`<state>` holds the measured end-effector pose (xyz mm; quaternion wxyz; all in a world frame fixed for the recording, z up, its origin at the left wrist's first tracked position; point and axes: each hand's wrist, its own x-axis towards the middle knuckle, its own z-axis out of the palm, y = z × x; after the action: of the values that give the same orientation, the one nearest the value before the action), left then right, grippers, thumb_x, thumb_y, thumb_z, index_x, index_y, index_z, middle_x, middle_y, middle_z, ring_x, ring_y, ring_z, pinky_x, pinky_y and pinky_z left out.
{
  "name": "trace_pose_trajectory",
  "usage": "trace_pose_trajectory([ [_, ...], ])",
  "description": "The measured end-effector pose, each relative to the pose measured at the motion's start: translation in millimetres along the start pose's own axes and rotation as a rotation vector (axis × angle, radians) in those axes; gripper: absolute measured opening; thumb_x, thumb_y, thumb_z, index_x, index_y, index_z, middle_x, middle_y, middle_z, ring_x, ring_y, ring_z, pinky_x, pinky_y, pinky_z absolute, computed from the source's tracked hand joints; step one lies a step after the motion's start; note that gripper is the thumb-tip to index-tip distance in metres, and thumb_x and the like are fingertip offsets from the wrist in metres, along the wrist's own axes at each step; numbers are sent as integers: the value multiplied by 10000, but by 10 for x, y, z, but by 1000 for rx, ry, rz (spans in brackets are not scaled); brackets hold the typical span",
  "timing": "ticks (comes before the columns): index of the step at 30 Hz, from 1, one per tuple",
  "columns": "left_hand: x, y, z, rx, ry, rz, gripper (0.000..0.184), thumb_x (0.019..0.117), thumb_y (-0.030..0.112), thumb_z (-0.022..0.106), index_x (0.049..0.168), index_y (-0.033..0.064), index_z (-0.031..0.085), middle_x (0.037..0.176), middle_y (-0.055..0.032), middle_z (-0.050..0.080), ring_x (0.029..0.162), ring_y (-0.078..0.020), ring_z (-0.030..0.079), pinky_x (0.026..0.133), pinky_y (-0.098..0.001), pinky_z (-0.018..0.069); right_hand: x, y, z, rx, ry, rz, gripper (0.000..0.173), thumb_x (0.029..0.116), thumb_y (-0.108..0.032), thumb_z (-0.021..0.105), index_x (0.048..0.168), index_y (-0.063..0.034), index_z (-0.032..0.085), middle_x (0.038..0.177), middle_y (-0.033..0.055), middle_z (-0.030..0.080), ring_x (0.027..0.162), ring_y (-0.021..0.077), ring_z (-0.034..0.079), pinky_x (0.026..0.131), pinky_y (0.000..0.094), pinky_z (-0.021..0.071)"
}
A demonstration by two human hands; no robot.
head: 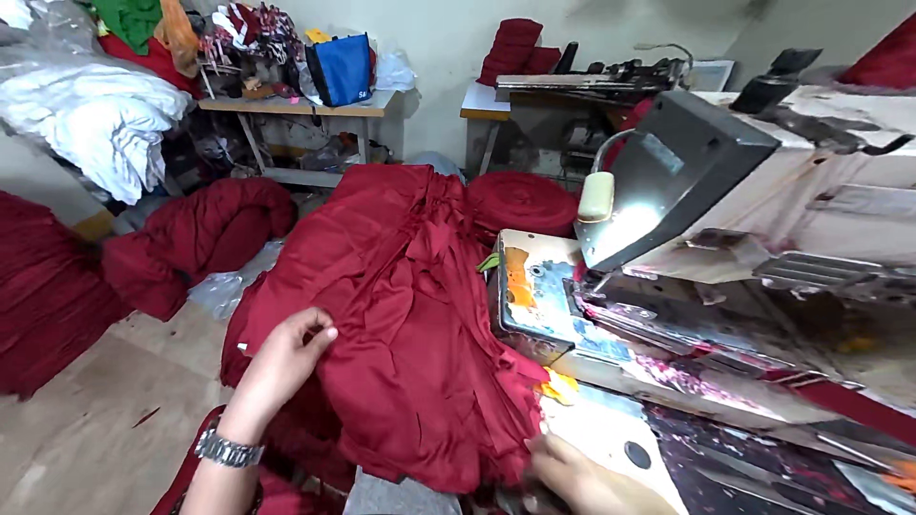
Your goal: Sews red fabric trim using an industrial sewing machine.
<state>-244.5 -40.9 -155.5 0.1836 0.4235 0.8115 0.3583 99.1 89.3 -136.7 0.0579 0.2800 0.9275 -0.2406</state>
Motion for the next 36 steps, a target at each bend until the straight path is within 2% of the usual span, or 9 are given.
trace_pose_trajectory([
  [4,0,-17,32,140,11,41,211,986,222,665,1164,119,712,1115,-74,702,1031,-229,684,917,-504,564,-274,156,-11,154,110,-95,236,969,-44,622,1179,-12,726,1345,262,625,1123,437,677,866,595,570],
  [7,151,105,196,212,134,460,212,946,57,618,1086,138,756,1114,-48,705,1105,-235,659,930,-521,553,-173,38,-47,147,342,-148,168,970,-68,652,1104,5,721,1122,227,702,961,357,715,786,500,594],
  [11,576,231,260,420,-108,717,182,906,90,686,973,211,804,1245,-25,689,1262,-281,585,1052,-592,455,189,-155,-16,205,465,-253,181,948,-65,654,1109,-33,731,1011,142,718,858,237,716,741,405,611],
  [15,719,703,48,120,-184,708,149,985,169,634,971,93,762,1183,-24,699,1195,-178,615,1064,-449,475,666,-273,77,451,747,-214,310,971,-259,650,1180,-38,710,1063,79,710,908,94,675,792,259,583],
  [19,491,1511,127,-188,-146,873,196,1033,171,555,963,61,701,924,6,660,870,-41,629,792,-214,546,945,-629,111,749,907,-168,744,830,-472,791,1308,52,569,1201,132,667,1078,120,648,876,306,565],
  [25,301,2068,196,-173,106,1098,148,1005,163,595,965,79,710,935,42,643,883,-9,612,788,-167,533,656,-409,31,1033,832,-226,121,922,-122,685,1012,-42,686,946,-14,684,876,-23,646,792,163,550],
  [29,500,2069,474,-120,189,981,133,988,186,630,956,107,732,931,46,655,855,-6,613,762,-169,529,52,-5,-105,1174,685,-382,40,971,-146,666,1000,-173,660,879,-167,646,730,-108,562,643,114,490],
  [32,699,1998,1010,-19,-28,743,157,989,208,640,954,106,754,933,-16,682,896,-123,659,825,-353,569,-94,282,-14,1056,628,2,64,953,-70,622,995,-63,670,775,-95,637,617,-46,554,562,165,479],
  [36,775,2022,1538,105,-225,484,226,1021,267,605,1020,81,734,1000,-76,692,969,-205,665,892,-442,544,-51,571,218,843,546,305,177,974,-138,603,1020,15,679,802,37,631,719,76,593,688,288,519],
])
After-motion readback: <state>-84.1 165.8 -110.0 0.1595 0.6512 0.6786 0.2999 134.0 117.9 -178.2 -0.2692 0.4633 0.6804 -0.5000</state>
